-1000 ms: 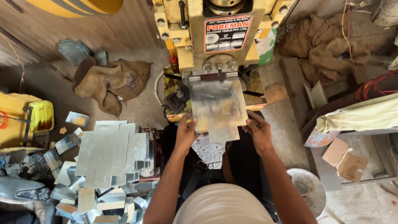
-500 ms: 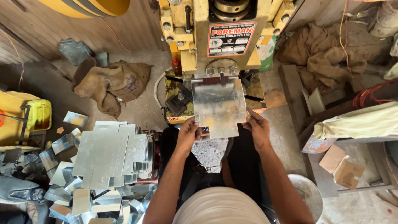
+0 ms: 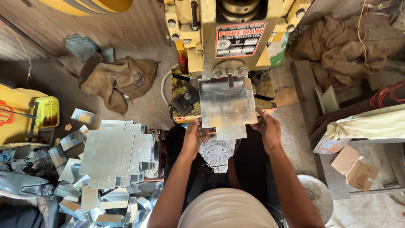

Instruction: The person operates a hydraulic press machine to bend metal sheets. They pick up flat metal pieces from a pile, place them into the machine's die, and activate the press to bend the metal. The finished bent pieces are then removed and placed into a separate pile.

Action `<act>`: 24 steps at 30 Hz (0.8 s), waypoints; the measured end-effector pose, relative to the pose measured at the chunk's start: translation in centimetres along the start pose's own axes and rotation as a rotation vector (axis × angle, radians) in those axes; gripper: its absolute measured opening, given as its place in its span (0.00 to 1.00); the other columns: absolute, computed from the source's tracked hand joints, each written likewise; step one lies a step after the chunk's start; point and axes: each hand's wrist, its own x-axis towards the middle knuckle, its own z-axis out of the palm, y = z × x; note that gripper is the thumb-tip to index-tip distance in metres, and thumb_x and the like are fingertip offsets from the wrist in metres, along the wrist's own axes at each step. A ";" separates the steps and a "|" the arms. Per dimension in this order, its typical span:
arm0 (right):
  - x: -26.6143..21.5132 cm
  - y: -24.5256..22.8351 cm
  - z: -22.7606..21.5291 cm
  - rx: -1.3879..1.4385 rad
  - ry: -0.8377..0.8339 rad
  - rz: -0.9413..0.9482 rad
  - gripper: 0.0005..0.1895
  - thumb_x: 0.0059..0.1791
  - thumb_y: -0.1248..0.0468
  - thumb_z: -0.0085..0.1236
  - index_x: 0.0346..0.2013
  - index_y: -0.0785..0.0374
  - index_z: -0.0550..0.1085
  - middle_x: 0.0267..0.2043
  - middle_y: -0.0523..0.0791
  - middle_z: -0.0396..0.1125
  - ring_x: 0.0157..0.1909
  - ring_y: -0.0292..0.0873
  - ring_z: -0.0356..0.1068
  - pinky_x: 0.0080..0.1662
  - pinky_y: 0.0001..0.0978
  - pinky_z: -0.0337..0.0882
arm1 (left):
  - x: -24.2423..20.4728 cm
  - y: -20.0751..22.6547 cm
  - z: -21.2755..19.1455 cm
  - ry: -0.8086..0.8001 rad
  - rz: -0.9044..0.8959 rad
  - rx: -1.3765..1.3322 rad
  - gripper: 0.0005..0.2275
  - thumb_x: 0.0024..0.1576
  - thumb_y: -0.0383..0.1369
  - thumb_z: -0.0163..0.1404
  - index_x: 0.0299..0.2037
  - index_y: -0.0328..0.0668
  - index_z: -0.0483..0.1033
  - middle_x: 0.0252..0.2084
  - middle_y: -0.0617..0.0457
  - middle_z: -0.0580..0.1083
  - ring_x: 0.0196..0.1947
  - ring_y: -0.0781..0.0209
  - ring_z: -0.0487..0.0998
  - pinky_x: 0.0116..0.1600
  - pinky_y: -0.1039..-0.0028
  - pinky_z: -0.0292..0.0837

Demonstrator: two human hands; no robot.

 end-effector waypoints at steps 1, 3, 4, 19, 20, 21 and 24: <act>0.2 0.4 -0.2 0.039 -0.001 -0.019 0.24 0.60 0.54 0.43 0.59 0.72 0.72 0.34 0.46 0.70 0.36 0.40 0.70 0.43 0.33 0.72 | 0.1 -0.1 -0.1 -0.003 -0.005 -0.009 0.23 0.69 0.48 0.34 0.56 0.34 0.73 0.28 0.50 0.74 0.23 0.64 0.71 0.31 0.73 0.67; 0.6 1.3 -0.8 0.117 -0.004 -0.055 0.23 0.61 0.53 0.44 0.57 0.72 0.71 0.36 0.44 0.67 0.37 0.41 0.70 0.43 0.36 0.73 | 0.2 -0.1 -0.3 -0.040 0.023 -0.036 0.27 0.71 0.51 0.33 0.52 0.27 0.70 0.28 0.47 0.75 0.24 0.61 0.71 0.32 0.71 0.68; 0.6 1.5 -1.2 0.150 -0.015 -0.050 0.24 0.61 0.50 0.42 0.56 0.70 0.70 0.36 0.46 0.68 0.37 0.43 0.70 0.43 0.37 0.72 | 0.0 0.0 -0.3 -0.056 0.038 -0.049 0.30 0.71 0.53 0.32 0.51 0.24 0.69 0.29 0.45 0.76 0.24 0.60 0.72 0.32 0.70 0.68; 4.2 -1.5 2.9 0.249 -0.031 -0.095 0.22 0.53 0.61 0.48 0.59 0.69 0.67 0.55 0.48 0.70 0.56 0.48 0.70 0.58 0.43 0.72 | 1.4 -1.5 1.9 -0.295 -0.013 0.119 0.32 0.66 0.59 0.35 0.73 0.47 0.54 0.38 0.37 0.74 0.39 0.50 0.79 0.44 0.61 0.76; 2.8 -0.7 3.5 0.258 0.026 -0.205 0.22 0.52 0.62 0.47 0.59 0.68 0.67 0.55 0.48 0.69 0.56 0.47 0.71 0.58 0.43 0.72 | 1.5 -1.6 2.2 -0.391 -0.015 0.071 0.33 0.65 0.60 0.35 0.73 0.46 0.54 0.45 0.37 0.74 0.45 0.50 0.79 0.48 0.61 0.77; 0.7 0.0 3.8 0.261 0.087 -0.304 0.22 0.50 0.63 0.46 0.59 0.67 0.67 0.55 0.48 0.69 0.56 0.46 0.71 0.58 0.43 0.72 | 0.7 -2.1 2.5 -0.481 -0.028 0.016 0.34 0.65 0.60 0.35 0.73 0.44 0.54 0.52 0.37 0.74 0.51 0.49 0.79 0.52 0.61 0.77; -6.1 0.6 5.3 0.253 -0.305 0.030 0.21 0.53 0.61 0.55 0.58 0.68 0.66 0.51 0.49 0.69 0.50 0.47 0.70 0.53 0.44 0.72 | -0.9 -2.5 4.1 -0.618 0.016 -0.165 0.33 0.62 0.59 0.39 0.74 0.56 0.47 0.62 0.38 0.73 0.58 0.46 0.77 0.59 0.60 0.77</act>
